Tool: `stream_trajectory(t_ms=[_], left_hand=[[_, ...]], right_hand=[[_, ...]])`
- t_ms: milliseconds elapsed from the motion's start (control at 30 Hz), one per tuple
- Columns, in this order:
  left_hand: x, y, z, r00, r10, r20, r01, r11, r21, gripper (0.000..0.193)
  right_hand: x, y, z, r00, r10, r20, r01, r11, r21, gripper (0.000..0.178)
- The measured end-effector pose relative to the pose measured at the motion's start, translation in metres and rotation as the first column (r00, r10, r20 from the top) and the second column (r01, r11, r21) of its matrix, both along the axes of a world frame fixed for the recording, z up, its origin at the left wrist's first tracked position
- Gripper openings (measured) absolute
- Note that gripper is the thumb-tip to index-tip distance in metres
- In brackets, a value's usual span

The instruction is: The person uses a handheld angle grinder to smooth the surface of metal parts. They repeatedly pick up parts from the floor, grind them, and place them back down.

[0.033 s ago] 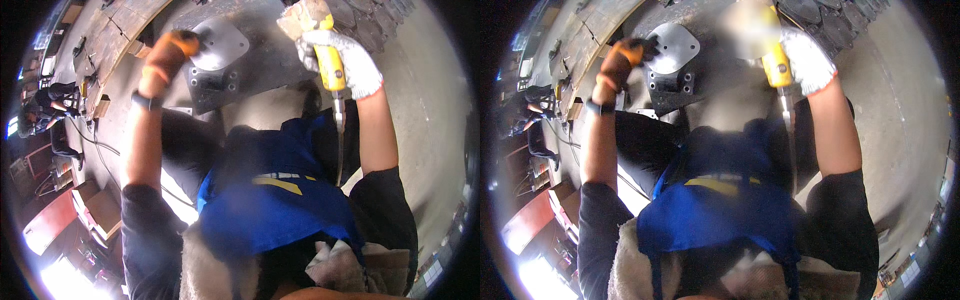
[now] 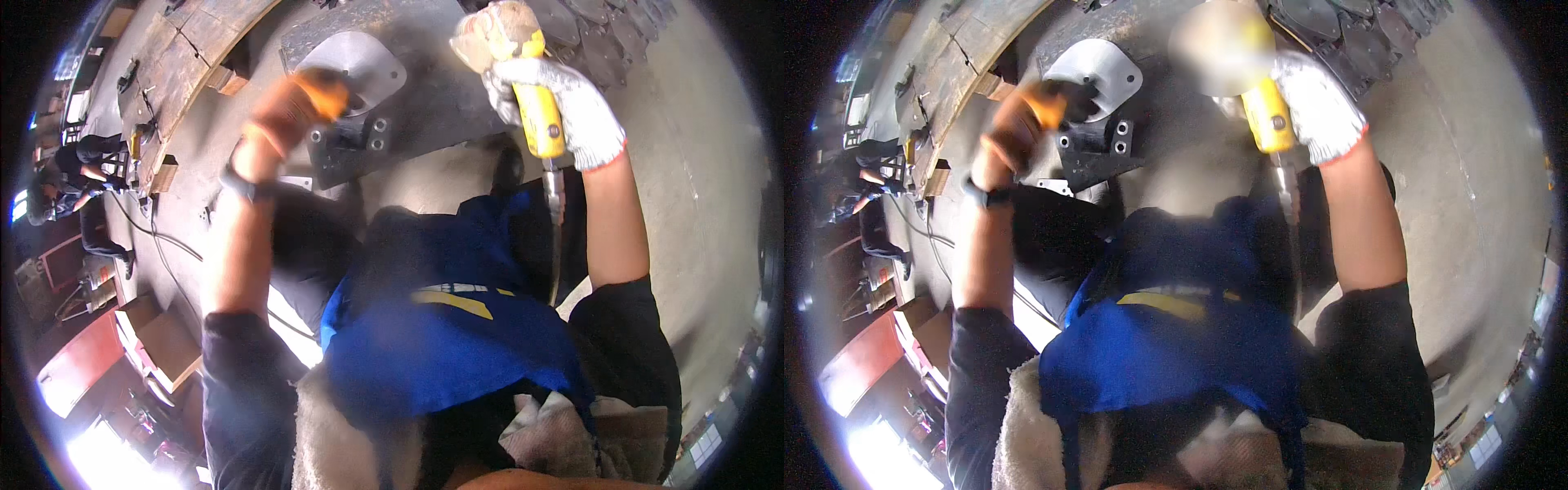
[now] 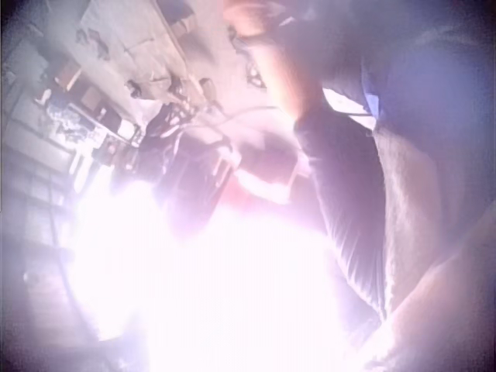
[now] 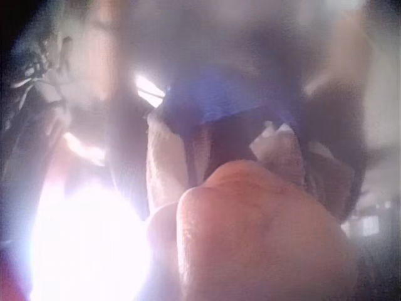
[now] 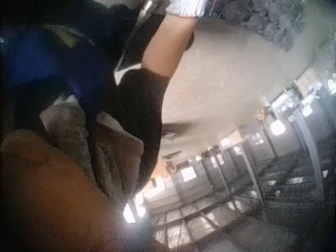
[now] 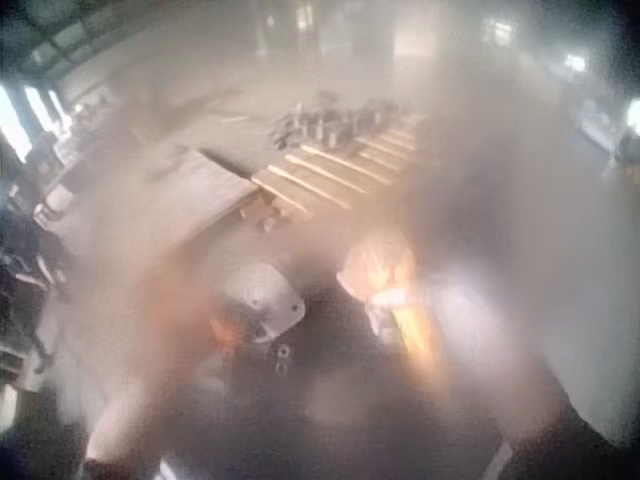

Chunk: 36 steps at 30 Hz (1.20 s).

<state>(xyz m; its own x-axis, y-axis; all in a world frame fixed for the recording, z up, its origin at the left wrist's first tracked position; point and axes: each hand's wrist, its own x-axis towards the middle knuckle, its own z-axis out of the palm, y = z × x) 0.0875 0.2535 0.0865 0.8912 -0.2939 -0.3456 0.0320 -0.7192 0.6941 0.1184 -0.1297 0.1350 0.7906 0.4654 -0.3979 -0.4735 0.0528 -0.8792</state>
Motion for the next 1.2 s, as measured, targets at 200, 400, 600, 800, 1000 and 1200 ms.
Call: stream_trajectory(t_ms=[200, 400, 600, 800, 1000, 1200], left_hand=[[-0.095, -0.147, -0.039, 0.994, -0.066, 0.087, 0.1, 0.87, -0.482, 0.038], [-0.1, -0.196, -0.031, 0.778, 0.224, 0.588, 0.157, 0.836, -0.526, 0.043], [-0.117, -0.217, -0.048, 0.86, 0.491, 0.135, -0.023, 0.302, -0.953, 0.036], [-0.119, -0.204, -0.038, 0.791, 0.511, 0.337, -0.074, 0.626, -0.776, 0.025], [-0.114, -0.204, -0.043, 0.74, 0.516, 0.432, -0.045, 0.679, -0.733, 0.04], [-0.128, -0.194, -0.033, 0.657, 0.442, 0.611, -0.193, 0.882, -0.431, 0.051]], right_hand=[[-0.028, 0.023, 0.034, 0.989, 0.138, -0.062, -0.136, 0.99, 0.03, 0.035], [-0.031, 0.047, 0.019, 0.944, 0.313, 0.101, -0.292, 0.94, -0.178, 0.03], [-0.037, 0.069, 0.009, 0.92, 0.368, 0.137, -0.337, 0.919, -0.203, 0.026], [-0.037, 0.087, 0.025, 0.938, 0.347, 0.015, -0.326, 0.893, -0.311, 0.024], [-0.035, 0.094, 0.018, 0.934, 0.351, 0.073, -0.308, 0.889, -0.339, 0.024], [-0.039, 0.106, 0.01, 0.945, 0.328, -0.008, -0.306, 0.871, -0.384, 0.024]])
